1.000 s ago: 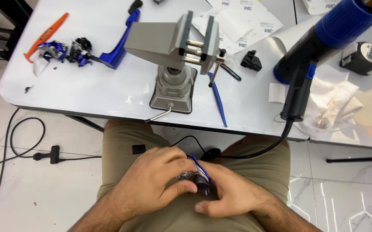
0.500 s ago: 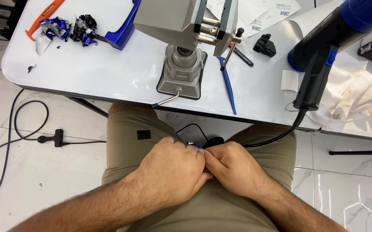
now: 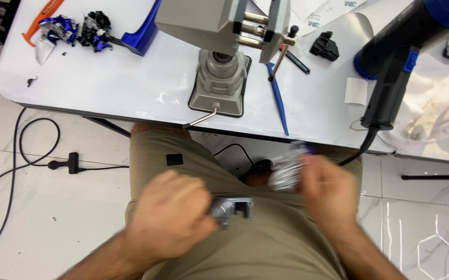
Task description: The person wraps a small black object with blue metallic foil, repeatedly folding and smoothing the edges by hand. The person uses a blue plastic pry tool to tuck and crease the foil around the object's contours. The wrapped object is held and adjusted throughout the process.
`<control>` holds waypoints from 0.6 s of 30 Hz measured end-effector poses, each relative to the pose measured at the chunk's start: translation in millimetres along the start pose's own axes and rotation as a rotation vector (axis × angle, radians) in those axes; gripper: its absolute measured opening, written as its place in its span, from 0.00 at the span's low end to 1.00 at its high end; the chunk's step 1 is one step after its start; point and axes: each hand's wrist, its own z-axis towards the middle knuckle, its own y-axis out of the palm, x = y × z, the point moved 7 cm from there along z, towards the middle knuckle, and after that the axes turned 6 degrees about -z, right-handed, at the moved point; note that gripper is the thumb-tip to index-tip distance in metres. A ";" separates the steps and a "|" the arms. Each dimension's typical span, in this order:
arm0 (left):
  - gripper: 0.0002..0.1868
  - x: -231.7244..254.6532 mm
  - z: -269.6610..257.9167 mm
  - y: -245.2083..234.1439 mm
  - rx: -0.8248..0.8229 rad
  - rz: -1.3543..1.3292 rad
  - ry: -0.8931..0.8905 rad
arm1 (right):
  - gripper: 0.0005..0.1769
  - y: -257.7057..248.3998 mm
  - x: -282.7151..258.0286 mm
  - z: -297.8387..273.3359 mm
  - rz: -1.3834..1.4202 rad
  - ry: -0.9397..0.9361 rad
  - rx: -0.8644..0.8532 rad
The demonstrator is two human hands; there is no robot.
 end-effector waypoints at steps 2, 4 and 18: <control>0.16 -23.7 -6.7 -20.7 0.065 -0.071 -0.168 | 0.27 -33.7 6.1 -5.4 0.010 -0.069 0.073; 0.13 -39.5 -19.4 -29.2 0.121 -0.130 -0.363 | 0.27 -46.9 -5.1 -18.4 0.035 -0.138 0.116; 0.21 -65.3 -55.7 79.2 0.137 -1.285 -0.972 | 0.36 -7.7 -106.1 -44.6 0.466 -0.758 -0.368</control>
